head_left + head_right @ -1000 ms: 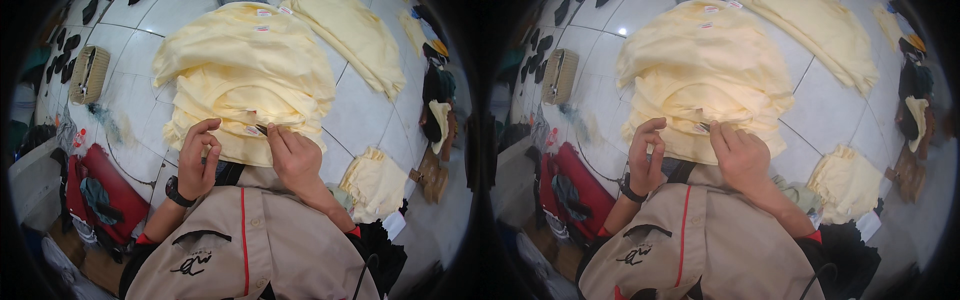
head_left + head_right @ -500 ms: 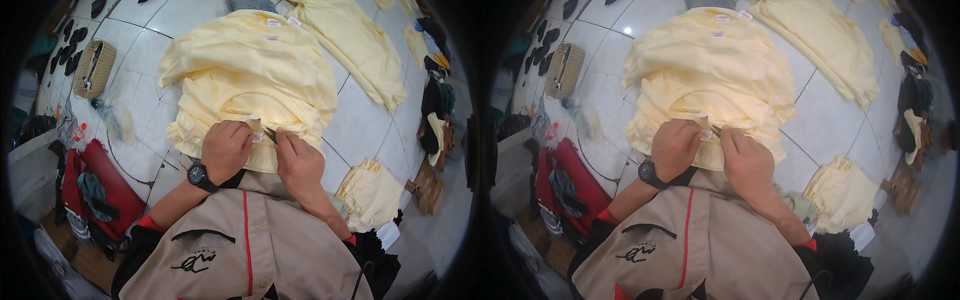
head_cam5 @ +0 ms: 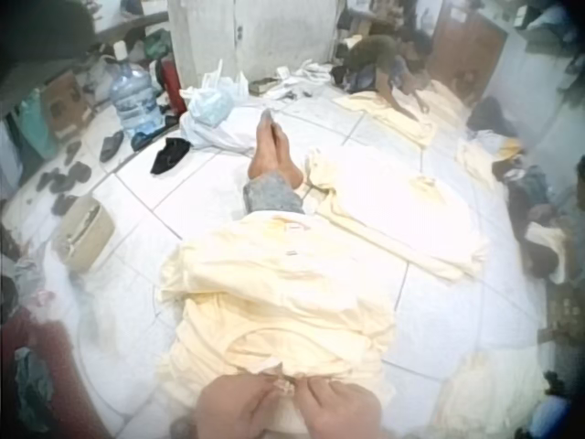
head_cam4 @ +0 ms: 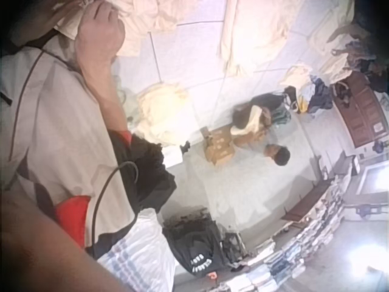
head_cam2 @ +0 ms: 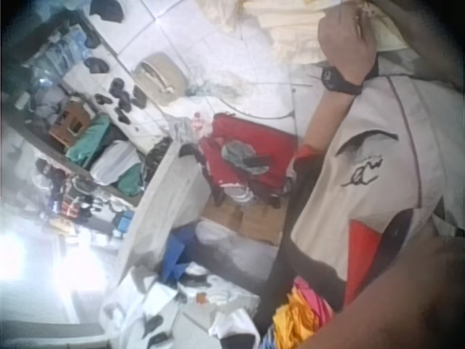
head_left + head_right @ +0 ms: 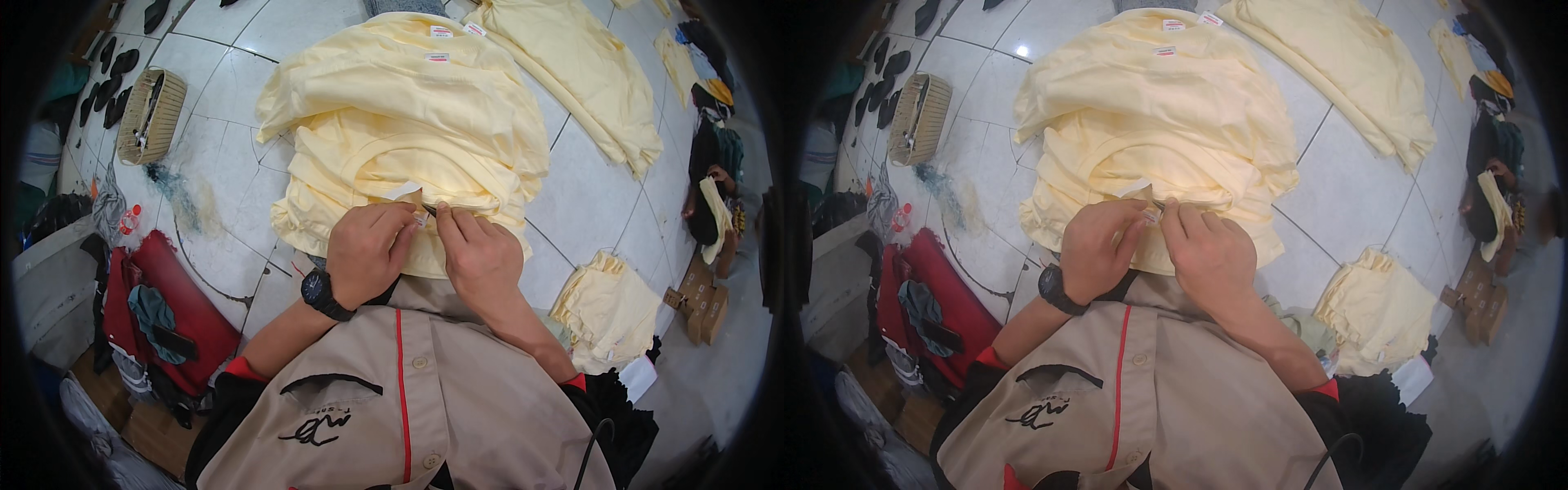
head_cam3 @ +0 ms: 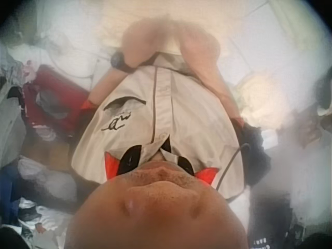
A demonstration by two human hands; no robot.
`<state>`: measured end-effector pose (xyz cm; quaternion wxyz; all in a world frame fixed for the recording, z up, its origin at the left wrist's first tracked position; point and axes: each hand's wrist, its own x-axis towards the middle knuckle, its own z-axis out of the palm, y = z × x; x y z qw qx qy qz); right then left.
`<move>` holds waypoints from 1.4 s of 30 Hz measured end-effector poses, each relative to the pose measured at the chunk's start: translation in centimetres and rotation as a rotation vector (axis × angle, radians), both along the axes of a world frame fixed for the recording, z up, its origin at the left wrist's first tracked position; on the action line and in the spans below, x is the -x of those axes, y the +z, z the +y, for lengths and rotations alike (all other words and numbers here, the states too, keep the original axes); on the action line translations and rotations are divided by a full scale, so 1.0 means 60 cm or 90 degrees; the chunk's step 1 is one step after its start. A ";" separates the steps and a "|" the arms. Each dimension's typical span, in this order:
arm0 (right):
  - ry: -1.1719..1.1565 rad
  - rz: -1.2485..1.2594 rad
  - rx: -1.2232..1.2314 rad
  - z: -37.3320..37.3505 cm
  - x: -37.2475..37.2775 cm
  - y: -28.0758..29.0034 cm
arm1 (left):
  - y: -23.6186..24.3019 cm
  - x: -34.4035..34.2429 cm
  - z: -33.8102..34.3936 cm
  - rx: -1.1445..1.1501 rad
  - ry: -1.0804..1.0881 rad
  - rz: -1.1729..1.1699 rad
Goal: The person uses scissors to cut the seams and edges of a stack of yellow shirts. They trim the fabric along the hems and sleeves, occasionally lifting the shirts to access different layers.
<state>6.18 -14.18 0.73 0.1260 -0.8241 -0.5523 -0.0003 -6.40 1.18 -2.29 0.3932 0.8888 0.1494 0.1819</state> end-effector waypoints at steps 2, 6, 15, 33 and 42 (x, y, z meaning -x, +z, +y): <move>-0.024 0.033 -0.018 -0.002 -0.001 -0.001 | 0.008 0.012 0.012 -0.002 0.003 -0.045; -0.133 0.236 -0.157 -0.016 -0.016 0.007 | -0.022 0.133 0.141 -0.028 0.283 0.062; -0.086 0.190 0.118 0.030 -0.050 0.024 | -0.027 0.126 0.178 -0.029 0.343 0.154; -0.118 0.374 -0.060 0.015 -0.046 0.017 | -0.026 0.016 0.124 1.056 0.234 -0.203; -0.018 0.373 -0.143 0.129 -0.004 -0.003 | -0.031 0.012 0.112 1.054 0.296 -0.153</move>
